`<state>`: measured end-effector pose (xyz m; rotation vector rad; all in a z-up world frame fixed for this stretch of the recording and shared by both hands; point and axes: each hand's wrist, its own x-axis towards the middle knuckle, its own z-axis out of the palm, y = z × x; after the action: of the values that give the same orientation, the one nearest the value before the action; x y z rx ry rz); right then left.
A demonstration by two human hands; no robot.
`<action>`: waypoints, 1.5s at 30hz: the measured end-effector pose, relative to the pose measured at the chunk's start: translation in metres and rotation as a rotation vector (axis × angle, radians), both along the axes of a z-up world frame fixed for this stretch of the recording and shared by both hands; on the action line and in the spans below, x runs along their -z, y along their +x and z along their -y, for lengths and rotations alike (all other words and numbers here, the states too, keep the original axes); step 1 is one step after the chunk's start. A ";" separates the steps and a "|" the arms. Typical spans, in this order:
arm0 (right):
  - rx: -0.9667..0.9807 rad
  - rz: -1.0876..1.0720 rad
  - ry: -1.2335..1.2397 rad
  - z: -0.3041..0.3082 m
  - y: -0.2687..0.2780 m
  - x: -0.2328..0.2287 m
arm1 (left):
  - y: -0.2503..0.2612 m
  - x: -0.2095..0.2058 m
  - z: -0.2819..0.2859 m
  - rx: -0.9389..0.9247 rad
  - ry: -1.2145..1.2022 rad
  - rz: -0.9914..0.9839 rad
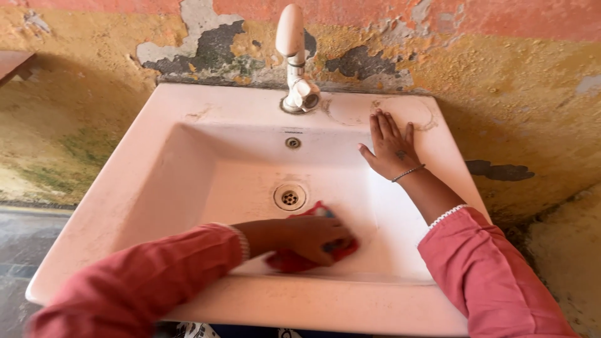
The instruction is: The person scrubs the interior and rim of a white bathroom sink using a patterned cloth. They repeatedly wipe the basin, sides, and faucet area in circular and back-and-forth motions.
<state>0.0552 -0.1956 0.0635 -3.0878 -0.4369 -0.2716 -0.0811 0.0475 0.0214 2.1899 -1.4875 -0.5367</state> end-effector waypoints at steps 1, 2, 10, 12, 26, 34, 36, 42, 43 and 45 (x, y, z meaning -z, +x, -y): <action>0.000 0.000 -0.009 0.000 0.001 0.000 | -0.001 -0.001 -0.018 -0.015 0.008 -0.031; 0.001 0.000 -0.018 0.000 0.000 0.000 | -0.002 -0.003 -0.036 -0.029 0.016 -0.062; 0.016 0.001 -0.054 -0.001 -0.004 -0.002 | -0.011 -0.075 -0.150 -0.644 0.336 0.145; 0.012 0.000 -0.060 -0.001 -0.004 -0.002 | 0.004 -0.110 -0.176 -0.860 0.254 0.311; 0.013 -0.019 -0.133 -0.008 -0.014 -0.015 | 0.232 -0.095 -0.132 -1.318 0.123 0.694; 0.015 -0.016 -0.104 -0.007 -0.014 -0.016 | 0.199 -0.064 -0.084 -1.272 0.042 0.565; 0.010 -0.004 -0.098 -0.003 -0.014 -0.015 | 0.188 -0.063 -0.090 -1.284 0.158 0.610; -0.001 0.008 -0.083 -0.001 -0.010 -0.012 | 0.182 -0.067 -0.218 -1.684 0.200 0.258; 0.008 0.012 -0.091 -0.003 -0.009 -0.011 | 0.184 -0.063 -0.237 -1.764 0.212 0.269; 0.016 0.022 -0.103 -0.003 -0.009 -0.009 | 0.189 -0.051 -0.252 -1.857 0.257 0.343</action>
<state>0.0466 -0.1922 0.0726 -3.1934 -0.4404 -0.2930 0.1079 0.2993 0.0720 2.7477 0.8972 0.3460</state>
